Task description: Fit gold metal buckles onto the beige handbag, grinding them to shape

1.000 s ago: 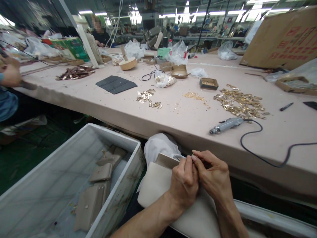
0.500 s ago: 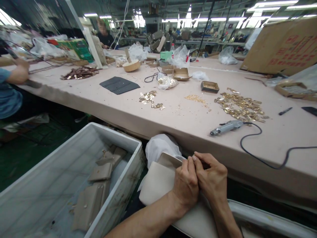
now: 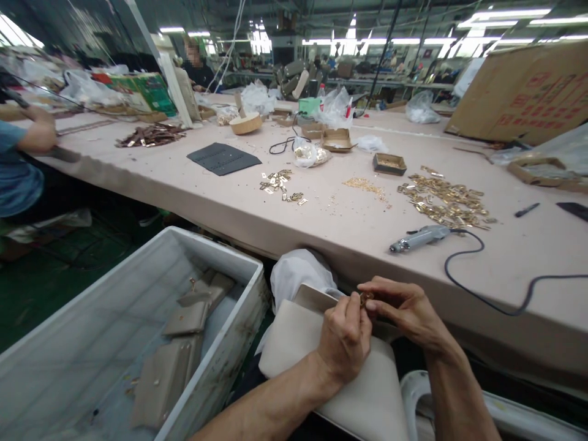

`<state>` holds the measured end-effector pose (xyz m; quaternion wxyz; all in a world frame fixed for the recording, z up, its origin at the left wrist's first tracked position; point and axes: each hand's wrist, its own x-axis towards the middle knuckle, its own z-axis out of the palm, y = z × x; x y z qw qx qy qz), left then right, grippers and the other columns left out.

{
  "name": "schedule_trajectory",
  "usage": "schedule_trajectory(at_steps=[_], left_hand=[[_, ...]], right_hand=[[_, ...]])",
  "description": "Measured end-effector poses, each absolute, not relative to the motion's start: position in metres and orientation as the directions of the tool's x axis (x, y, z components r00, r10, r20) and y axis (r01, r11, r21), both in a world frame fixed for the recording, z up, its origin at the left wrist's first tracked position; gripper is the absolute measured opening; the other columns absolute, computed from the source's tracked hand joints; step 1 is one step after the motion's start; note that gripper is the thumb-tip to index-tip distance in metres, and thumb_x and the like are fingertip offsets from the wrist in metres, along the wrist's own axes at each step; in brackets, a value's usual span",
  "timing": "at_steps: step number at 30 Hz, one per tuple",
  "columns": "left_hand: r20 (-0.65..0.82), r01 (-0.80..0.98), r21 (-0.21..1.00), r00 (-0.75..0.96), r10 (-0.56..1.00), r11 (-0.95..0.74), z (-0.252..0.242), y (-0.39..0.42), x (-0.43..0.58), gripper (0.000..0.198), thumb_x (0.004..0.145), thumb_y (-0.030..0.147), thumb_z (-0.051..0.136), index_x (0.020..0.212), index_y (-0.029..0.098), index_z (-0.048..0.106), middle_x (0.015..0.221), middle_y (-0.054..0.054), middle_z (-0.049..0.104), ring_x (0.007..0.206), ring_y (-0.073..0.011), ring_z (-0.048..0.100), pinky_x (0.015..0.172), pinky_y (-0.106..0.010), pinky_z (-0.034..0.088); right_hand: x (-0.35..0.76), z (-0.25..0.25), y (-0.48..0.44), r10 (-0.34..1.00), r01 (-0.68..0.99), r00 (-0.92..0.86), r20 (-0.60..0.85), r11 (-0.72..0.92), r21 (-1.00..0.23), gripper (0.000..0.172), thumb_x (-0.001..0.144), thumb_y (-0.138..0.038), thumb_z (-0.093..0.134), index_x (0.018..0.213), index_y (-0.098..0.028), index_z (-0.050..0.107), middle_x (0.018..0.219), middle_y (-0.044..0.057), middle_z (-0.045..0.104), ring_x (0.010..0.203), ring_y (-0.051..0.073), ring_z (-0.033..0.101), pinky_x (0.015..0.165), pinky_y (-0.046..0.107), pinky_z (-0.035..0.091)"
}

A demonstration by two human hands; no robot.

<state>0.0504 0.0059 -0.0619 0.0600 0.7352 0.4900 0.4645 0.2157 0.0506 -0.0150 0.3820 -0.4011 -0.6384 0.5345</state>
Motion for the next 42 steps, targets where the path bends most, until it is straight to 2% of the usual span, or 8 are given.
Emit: schedule_trajectory(at_steps=[8, 13, 17, 20, 23, 27, 32, 42], left_hand=[[0.631, 0.637, 0.552, 0.104, 0.769, -0.538, -0.06, 0.004, 0.048, 0.028, 0.098, 0.007, 0.045, 0.118, -0.001, 0.063, 0.085, -0.017, 0.07, 0.074, -0.0282, 0.071, 0.063, -0.038, 0.063], [0.592, 0.632, 0.604, 0.052, 0.804, -0.486, -0.058, 0.009, 0.051, 0.027, 0.098, 0.008, 0.047, 0.116, 0.004, 0.066, 0.088, -0.018, 0.071, 0.076, -0.0279, 0.071, 0.065, -0.037, 0.061], [0.419, 0.361, 0.841, 0.039, 0.907, -0.403, -0.048, 0.012, 0.047, 0.023, 0.1, 0.016, 0.05, 0.107, 0.012, 0.072, 0.077, -0.011, 0.071, 0.068, -0.0243, 0.071, 0.069, -0.036, 0.059], [0.116, -0.005, 0.993, 0.119, 0.986, -0.116, -0.044, 0.016, 0.042, 0.026, 0.103, 0.028, 0.052, 0.103, 0.014, 0.073, 0.066, -0.005, 0.07, 0.053, -0.0189, 0.069, 0.056, -0.028, 0.057], [-0.072, -0.239, 0.964, 0.191, 0.979, 0.118, -0.041, 0.018, 0.038, 0.03, 0.1, 0.033, 0.055, 0.11, 0.011, 0.073, 0.06, -0.004, 0.07, 0.046, -0.0164, 0.068, 0.045, -0.021, 0.052], [-0.084, -0.274, 0.955, 0.116, 0.99, 0.113, -0.036, 0.016, 0.036, 0.025, 0.095, 0.031, 0.064, 0.098, 0.008, 0.075, 0.055, -0.003, 0.068, 0.042, -0.0135, 0.065, 0.044, -0.018, 0.05], [-0.084, -0.294, 0.952, 0.034, 0.996, 0.09, -0.032, 0.012, 0.041, 0.025, 0.095, 0.032, 0.064, 0.091, 0.009, 0.073, 0.064, -0.008, 0.074, 0.044, -0.0152, 0.067, 0.043, -0.018, 0.05], [-0.144, -0.301, 0.942, 0.045, 0.989, 0.15, -0.047, 0.006, 0.039, 0.023, 0.095, 0.028, 0.06, 0.077, 0.015, 0.068, 0.052, -0.006, 0.07, 0.041, -0.0162, 0.064, 0.043, -0.021, 0.052]], right_hand=[[0.212, -0.022, 0.065, 0.856, -0.053, -0.505, 0.11, 0.096, -0.994, 0.017, 0.086, -0.026, 0.084, 0.1, -0.018, 0.081, 0.085, 0.004, 0.064, 0.065, 0.015, 0.061, 0.057, 0.026, 0.05], [0.206, -0.03, 0.062, 0.921, 0.009, -0.345, 0.183, 0.198, -0.98, 0.015, 0.092, -0.028, 0.079, 0.104, -0.02, 0.08, 0.084, 0.005, 0.064, 0.064, 0.015, 0.061, 0.054, 0.025, 0.05], [0.208, -0.029, 0.058, 0.923, 0.062, -0.305, 0.234, 0.265, -0.962, 0.014, 0.093, -0.026, 0.077, 0.107, -0.022, 0.08, 0.087, 0.005, 0.065, 0.063, 0.013, 0.061, 0.052, 0.024, 0.048], [0.211, -0.026, 0.058, 0.909, 0.053, -0.324, 0.264, 0.296, -0.954, 0.015, 0.093, -0.023, 0.077, 0.108, -0.022, 0.08, 0.088, 0.005, 0.066, 0.064, 0.014, 0.062, 0.053, 0.024, 0.049], [0.21, -0.025, 0.059, 0.891, 0.028, -0.346, 0.295, 0.324, -0.946, 0.016, 0.093, -0.021, 0.077, 0.108, -0.022, 0.081, 0.086, 0.005, 0.066, 0.066, 0.015, 0.063, 0.055, 0.025, 0.05], [0.205, -0.025, 0.059, 0.909, 0.01, -0.337, 0.246, 0.264, -0.964, 0.015, 0.091, -0.023, 0.079, 0.106, -0.02, 0.082, 0.082, 0.005, 0.068, 0.064, 0.015, 0.063, 0.053, 0.025, 0.05], [0.192, -0.019, 0.049, 0.986, 0.121, -0.122, 0.11, 0.125, -0.985, 0.017, 0.084, -0.032, 0.086, 0.094, -0.019, 0.082, 0.076, 0.004, 0.069, 0.06, 0.015, 0.064, 0.051, 0.023, 0.051], [0.174, -0.016, 0.035, 0.923, 0.399, -0.176, 0.343, 0.385, -0.832, 0.013, 0.097, -0.026, 0.07, 0.091, -0.019, 0.079, 0.084, 0.005, 0.068, 0.074, 0.016, 0.064, 0.063, 0.026, 0.049]])
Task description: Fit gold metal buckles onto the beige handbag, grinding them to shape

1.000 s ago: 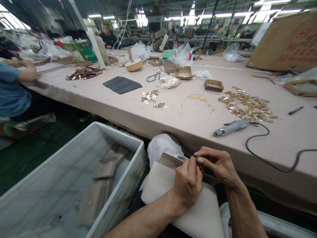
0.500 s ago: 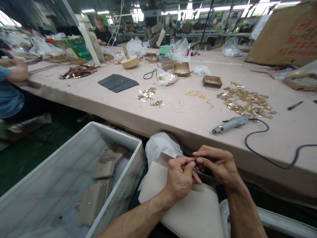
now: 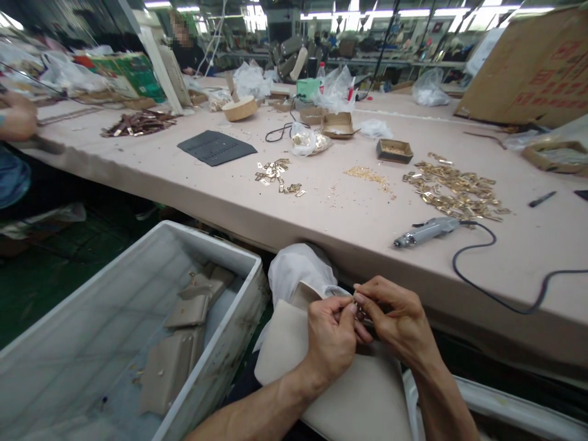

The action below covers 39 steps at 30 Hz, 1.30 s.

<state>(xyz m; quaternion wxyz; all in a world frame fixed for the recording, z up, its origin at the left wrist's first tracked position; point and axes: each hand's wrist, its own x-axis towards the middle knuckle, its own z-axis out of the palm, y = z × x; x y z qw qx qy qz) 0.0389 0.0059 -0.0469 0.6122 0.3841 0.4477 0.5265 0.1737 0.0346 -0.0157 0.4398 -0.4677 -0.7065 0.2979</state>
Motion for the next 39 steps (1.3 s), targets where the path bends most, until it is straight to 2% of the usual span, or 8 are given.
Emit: schedule_trajectory(at_steps=[6, 9, 23, 26, 30, 33, 36, 39], left_hand=[[-0.145, -0.364, 0.913, 0.126, 0.981, 0.181, -0.038, 0.01, 0.028, 0.023, 0.09, 0.029, 0.066, 0.084, 0.009, 0.075, 0.051, -0.006, 0.07, 0.039, -0.0142, 0.063, 0.043, -0.019, 0.052], [-0.144, -0.391, 0.897, 0.182, 0.973, 0.206, -0.032, 0.014, 0.023, 0.028, 0.086, 0.033, 0.071, 0.079, 0.007, 0.075, 0.051, -0.008, 0.069, 0.04, -0.0139, 0.064, 0.044, -0.019, 0.054], [-0.194, -0.375, 0.895, 0.161, 0.968, 0.242, -0.032, 0.017, 0.027, 0.026, 0.088, 0.035, 0.07, 0.082, 0.009, 0.07, 0.058, -0.004, 0.067, 0.038, -0.0103, 0.06, 0.039, -0.015, 0.046], [-0.205, -0.381, 0.893, 0.128, 0.97, 0.239, -0.035, 0.018, 0.029, 0.025, 0.089, 0.034, 0.069, 0.085, 0.009, 0.069, 0.064, -0.006, 0.07, 0.039, -0.0107, 0.061, 0.04, -0.015, 0.045], [-0.19, -0.385, 0.896, 0.122, 0.974, 0.223, -0.04, 0.02, 0.029, 0.028, 0.09, 0.035, 0.069, 0.085, 0.008, 0.071, 0.066, -0.009, 0.072, 0.04, -0.0114, 0.063, 0.042, -0.017, 0.047], [-0.189, -0.394, 0.893, 0.109, 0.976, 0.217, -0.042, 0.023, 0.029, 0.03, 0.09, 0.038, 0.071, 0.085, 0.008, 0.071, 0.07, -0.01, 0.074, 0.041, -0.0123, 0.064, 0.041, -0.017, 0.047], [-0.195, -0.375, 0.9, 0.106, 0.975, 0.221, -0.041, 0.024, 0.028, 0.031, 0.09, 0.039, 0.071, 0.084, 0.008, 0.071, 0.069, -0.01, 0.073, 0.04, -0.0118, 0.062, 0.041, -0.017, 0.046], [-0.184, -0.379, 0.9, 0.125, 0.975, 0.218, -0.04, 0.024, 0.027, 0.032, 0.09, 0.04, 0.071, 0.083, 0.009, 0.071, 0.063, -0.006, 0.069, 0.04, -0.0119, 0.062, 0.04, -0.016, 0.045]], right_hand=[[0.192, -0.013, 0.052, 0.91, 0.102, -0.398, 0.115, 0.169, -0.98, 0.017, 0.093, -0.028, 0.077, 0.108, -0.022, 0.081, 0.089, 0.005, 0.064, 0.072, 0.015, 0.061, 0.06, 0.025, 0.048], [0.199, -0.011, 0.063, 0.846, -0.02, -0.529, 0.072, 0.072, -0.997, 0.014, 0.088, -0.025, 0.083, 0.1, -0.019, 0.082, 0.089, 0.005, 0.063, 0.068, 0.014, 0.061, 0.057, 0.025, 0.048], [0.201, -0.011, 0.077, 0.82, -0.049, -0.573, 0.002, -0.032, -0.998, 0.015, 0.087, -0.029, 0.083, 0.096, -0.017, 0.081, 0.09, 0.005, 0.062, 0.066, 0.014, 0.064, 0.058, 0.025, 0.052], [0.214, 0.004, 0.085, 0.92, 0.085, -0.391, 0.017, 0.054, -0.995, 0.028, 0.085, -0.036, 0.085, 0.105, -0.018, 0.079, 0.085, 0.005, 0.066, 0.067, 0.015, 0.065, 0.061, 0.027, 0.053], [0.237, 0.016, 0.111, 0.98, 0.45, 0.097, 0.175, 0.114, -0.886, 0.054, 0.083, -0.057, 0.081, 0.116, -0.015, 0.075, 0.074, 0.006, 0.069, 0.063, 0.021, 0.066, 0.064, 0.034, 0.056], [0.25, 0.016, 0.136, 0.903, 0.785, 0.311, 0.296, -0.068, -0.616, 0.062, 0.086, -0.067, 0.07, 0.119, -0.015, 0.074, 0.078, 0.01, 0.071, 0.074, 0.03, 0.069, 0.077, 0.046, 0.057], [0.257, 0.013, 0.159, 0.841, 0.863, 0.467, 0.273, -0.366, -0.349, 0.075, 0.09, -0.07, 0.058, 0.128, -0.007, 0.066, 0.094, 0.023, 0.073, 0.101, 0.045, 0.069, 0.094, 0.059, 0.052], [0.262, 0.011, 0.179, 0.783, 0.777, 0.594, 0.186, -0.497, -0.386, 0.085, 0.084, -0.067, 0.064, 0.133, 0.003, 0.058, 0.111, 0.037, 0.067, 0.116, 0.053, 0.062, 0.099, 0.064, 0.049]])
